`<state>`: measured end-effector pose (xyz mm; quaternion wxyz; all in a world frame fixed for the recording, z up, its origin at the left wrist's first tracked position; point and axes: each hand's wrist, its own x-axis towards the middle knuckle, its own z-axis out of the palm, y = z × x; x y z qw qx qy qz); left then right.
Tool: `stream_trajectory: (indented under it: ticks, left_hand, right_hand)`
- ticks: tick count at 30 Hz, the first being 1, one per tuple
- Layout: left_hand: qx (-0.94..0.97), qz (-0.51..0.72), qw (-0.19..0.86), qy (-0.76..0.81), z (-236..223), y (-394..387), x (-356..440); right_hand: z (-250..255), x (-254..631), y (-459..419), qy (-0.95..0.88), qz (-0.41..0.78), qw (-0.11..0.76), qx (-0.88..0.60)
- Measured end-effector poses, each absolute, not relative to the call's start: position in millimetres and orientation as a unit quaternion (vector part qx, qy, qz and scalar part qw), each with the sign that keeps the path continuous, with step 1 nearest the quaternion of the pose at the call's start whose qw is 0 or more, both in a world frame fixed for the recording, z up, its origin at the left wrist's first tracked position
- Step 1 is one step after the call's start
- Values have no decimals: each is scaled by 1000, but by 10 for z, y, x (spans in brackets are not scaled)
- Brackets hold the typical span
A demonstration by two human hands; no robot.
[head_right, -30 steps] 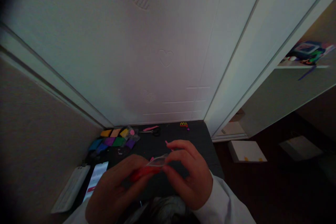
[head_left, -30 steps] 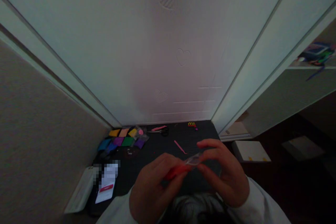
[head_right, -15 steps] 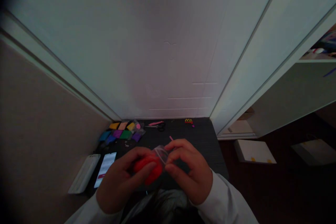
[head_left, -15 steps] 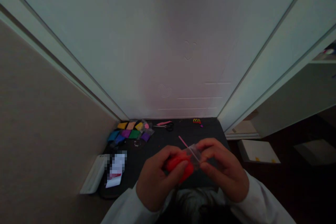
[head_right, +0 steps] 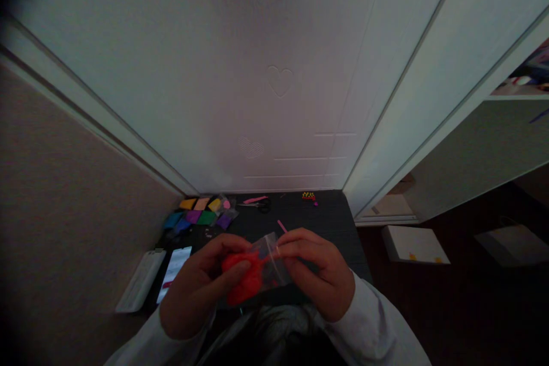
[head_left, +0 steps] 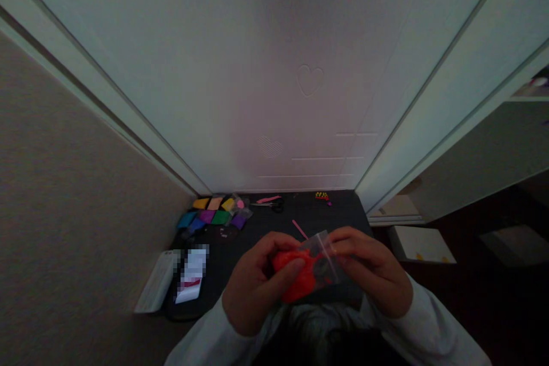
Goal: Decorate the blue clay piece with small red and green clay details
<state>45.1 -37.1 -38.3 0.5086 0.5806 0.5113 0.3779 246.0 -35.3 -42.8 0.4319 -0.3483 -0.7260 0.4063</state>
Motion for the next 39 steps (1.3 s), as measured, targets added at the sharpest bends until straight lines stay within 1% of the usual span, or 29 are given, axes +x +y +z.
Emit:
stream_trajectory:
  ticks: [4, 10, 15, 19, 27, 31, 34, 37, 39]
  left_hand:
    - [582, 352, 537, 499, -377, -377, 439]
    - [578, 327, 554, 501, -441, -401, 426]
    - [576, 325, 553, 506, -481, -427, 436]
    - [566, 322, 571, 500, -483, -449, 453]
    - [559, 330, 565, 509, -528, -452, 460]
    - [568, 321, 557, 513, -518, -451, 440]
    - [561, 333, 549, 522, -500, -429, 409]
    - [516, 374, 544, 546, -494, -397, 370]
    - [485, 394, 544, 560, -505, -380, 351]
  right_hand:
    - [-438, 2488, -322, -756, 370, 426, -331]
    - [-486, 2469, -352, -793, 309, 389, -353]
    - [-496, 2407, -382, -807, 273, 395, -343]
    - [-512, 2389, -397, -807, 268, 399, -344]
    - [-579, 2344, -395, -802, 305, 377, -348]
    - [-575, 2334, -396, -785, 355, 383, -334]
    - [-575, 2418, -389, -738, 418, 410, -336]
    - [-606, 2565, -377, -629, 501, 461, -375]
    - [-644, 2644, -373, -567, 534, 489, -394]
